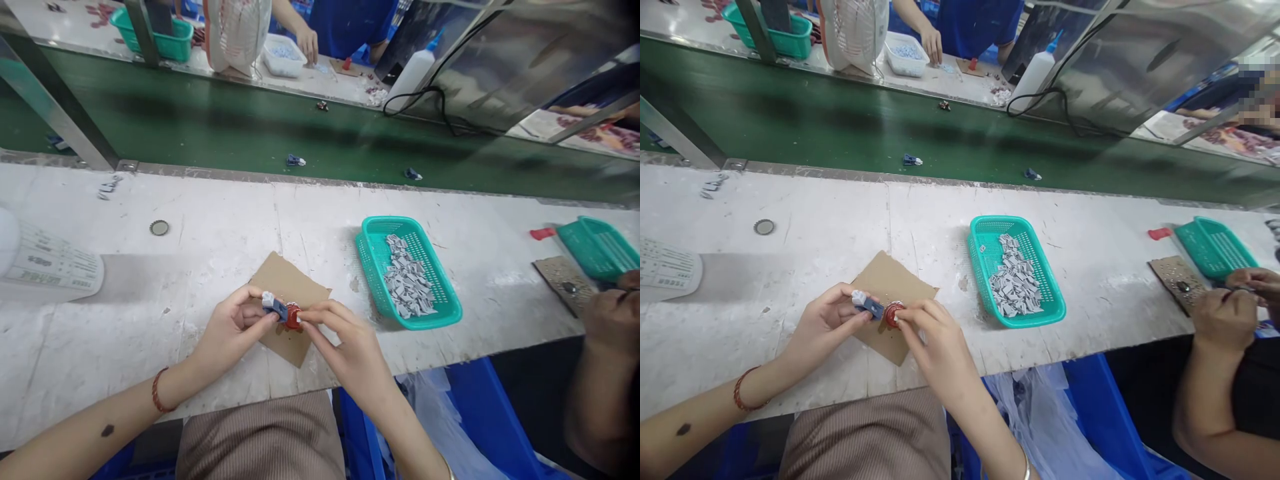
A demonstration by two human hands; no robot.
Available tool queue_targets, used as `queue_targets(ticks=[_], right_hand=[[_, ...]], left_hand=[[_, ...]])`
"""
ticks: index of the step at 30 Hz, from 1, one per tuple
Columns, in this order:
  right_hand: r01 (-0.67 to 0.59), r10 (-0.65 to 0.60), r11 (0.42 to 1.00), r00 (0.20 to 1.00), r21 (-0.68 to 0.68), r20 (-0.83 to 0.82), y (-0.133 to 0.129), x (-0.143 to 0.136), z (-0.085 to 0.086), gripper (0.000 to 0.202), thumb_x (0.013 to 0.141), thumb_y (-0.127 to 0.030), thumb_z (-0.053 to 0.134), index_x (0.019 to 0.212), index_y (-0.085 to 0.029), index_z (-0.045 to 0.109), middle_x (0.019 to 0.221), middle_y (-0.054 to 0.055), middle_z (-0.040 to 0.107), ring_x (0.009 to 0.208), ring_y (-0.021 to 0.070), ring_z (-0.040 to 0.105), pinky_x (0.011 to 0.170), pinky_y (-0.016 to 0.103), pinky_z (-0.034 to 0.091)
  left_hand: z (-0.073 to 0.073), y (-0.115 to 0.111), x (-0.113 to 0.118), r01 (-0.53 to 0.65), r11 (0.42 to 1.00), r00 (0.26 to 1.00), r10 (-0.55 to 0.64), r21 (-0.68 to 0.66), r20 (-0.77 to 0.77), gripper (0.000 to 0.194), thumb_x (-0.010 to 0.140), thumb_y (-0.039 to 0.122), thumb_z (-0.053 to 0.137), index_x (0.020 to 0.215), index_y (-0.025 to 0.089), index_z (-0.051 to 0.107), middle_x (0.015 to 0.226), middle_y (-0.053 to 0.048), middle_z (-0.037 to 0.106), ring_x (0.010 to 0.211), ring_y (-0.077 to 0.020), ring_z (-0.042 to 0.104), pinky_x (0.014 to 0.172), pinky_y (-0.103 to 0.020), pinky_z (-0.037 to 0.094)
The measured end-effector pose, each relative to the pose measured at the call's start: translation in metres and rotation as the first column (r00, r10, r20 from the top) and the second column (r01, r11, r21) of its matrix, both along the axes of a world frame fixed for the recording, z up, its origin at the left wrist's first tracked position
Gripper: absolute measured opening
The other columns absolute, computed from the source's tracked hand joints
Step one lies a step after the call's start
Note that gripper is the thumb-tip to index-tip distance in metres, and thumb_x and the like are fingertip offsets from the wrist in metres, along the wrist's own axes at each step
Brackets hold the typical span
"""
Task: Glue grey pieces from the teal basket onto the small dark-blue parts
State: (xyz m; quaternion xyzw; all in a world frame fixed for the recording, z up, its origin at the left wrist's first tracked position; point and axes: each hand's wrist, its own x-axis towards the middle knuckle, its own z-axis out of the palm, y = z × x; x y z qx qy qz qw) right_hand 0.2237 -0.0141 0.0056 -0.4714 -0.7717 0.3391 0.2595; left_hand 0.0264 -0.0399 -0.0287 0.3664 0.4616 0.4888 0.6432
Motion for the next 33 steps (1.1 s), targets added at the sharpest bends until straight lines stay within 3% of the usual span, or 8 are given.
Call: queue_targets(ticks=[2,5,8,13,20,27,30,33], right_hand=[[0.067,-0.1,0.977,0.983,-0.201,-0.154,0.004,0.001,0.006,0.011,0.089,-0.027,0.065,0.09,-0.023,0.075,0.091,0.006,0.074,0.086,0.0205,0.069,0.077,0.036,0.058],[0.095,-0.271,0.881,0.904,-0.464,-0.33,0.008,0.0,0.011,0.014,0.08,-0.035,0.075,0.086,-0.023,0.077,0.088,0.005,0.077,0.083,0.0211,0.072,0.077,0.037,0.06],[0.082,-0.351,0.82,0.853,-0.567,-0.385,0.01,-0.004,0.013,0.018,0.074,-0.039,0.079,0.083,-0.023,0.078,0.087,0.005,0.078,0.081,0.0198,0.072,0.077,0.036,0.06],[0.043,-0.339,0.809,0.85,-0.587,-0.404,0.009,-0.016,0.016,0.013,0.074,-0.034,0.079,0.083,-0.024,0.078,0.087,0.004,0.077,0.081,0.0179,0.072,0.078,0.033,0.06],[0.023,-0.214,0.894,0.899,-0.447,-0.382,0.005,-0.027,0.024,0.009,0.079,-0.029,0.075,0.084,-0.023,0.078,0.09,0.004,0.076,0.087,0.0191,0.072,0.081,0.034,0.061],[0.081,-0.187,0.943,0.931,-0.323,-0.314,-0.001,-0.029,0.025,0.008,0.08,-0.019,0.072,0.083,-0.023,0.078,0.089,0.005,0.075,0.089,0.0186,0.07,0.078,0.032,0.06],[0.085,-0.188,0.943,0.934,-0.322,-0.305,-0.002,-0.029,0.023,0.008,0.079,-0.018,0.072,0.081,-0.023,0.078,0.089,0.005,0.074,0.089,0.0184,0.07,0.079,0.031,0.06],[0.053,-0.214,0.913,0.907,-0.404,-0.364,0.0,-0.027,0.019,0.007,0.078,-0.021,0.074,0.083,-0.023,0.078,0.091,0.005,0.073,0.088,0.0181,0.071,0.08,0.032,0.06]], left_hand=[[0.001,-0.001,0.0,0.015,1.0,1.0,-0.015,-0.01,0.011,0.014,0.085,0.027,0.069,0.093,0.022,0.059,0.103,-0.006,0.075,0.088,-0.0212,0.073,0.075,-0.032,0.058],[0.004,-0.003,0.0,0.024,1.0,0.999,-0.024,-0.003,0.026,0.015,0.084,0.028,0.07,0.092,0.021,0.06,0.099,-0.005,0.075,0.085,-0.0218,0.074,0.073,-0.032,0.058],[0.007,-0.005,0.001,0.03,0.999,0.997,-0.031,0.014,0.065,0.014,0.083,0.026,0.071,0.092,0.021,0.062,0.096,-0.005,0.075,0.085,-0.0208,0.074,0.075,-0.031,0.059],[0.008,-0.008,0.001,0.03,1.0,0.993,-0.031,0.005,0.116,0.014,0.083,0.025,0.072,0.092,0.022,0.062,0.095,-0.003,0.074,0.085,-0.0184,0.074,0.076,-0.03,0.06],[0.01,-0.008,-0.001,0.015,1.0,0.995,-0.017,0.017,0.102,0.013,0.083,0.024,0.072,0.093,0.022,0.063,0.093,-0.003,0.075,0.082,-0.0187,0.073,0.074,-0.03,0.059],[0.008,-0.009,0.001,0.006,1.0,0.992,-0.009,0.019,0.128,0.011,0.082,0.023,0.072,0.089,0.022,0.063,0.091,-0.003,0.075,0.081,-0.0181,0.073,0.075,-0.029,0.058],[0.007,-0.008,0.001,0.006,1.0,0.991,-0.008,0.017,0.132,0.01,0.082,0.023,0.072,0.09,0.022,0.065,0.092,-0.004,0.076,0.085,-0.0191,0.073,0.078,-0.03,0.058],[0.008,-0.007,0.0,-0.005,1.0,0.992,0.004,0.009,0.124,0.015,0.081,0.025,0.074,0.093,0.022,0.067,0.097,-0.005,0.076,0.086,-0.0207,0.073,0.082,-0.033,0.059]])
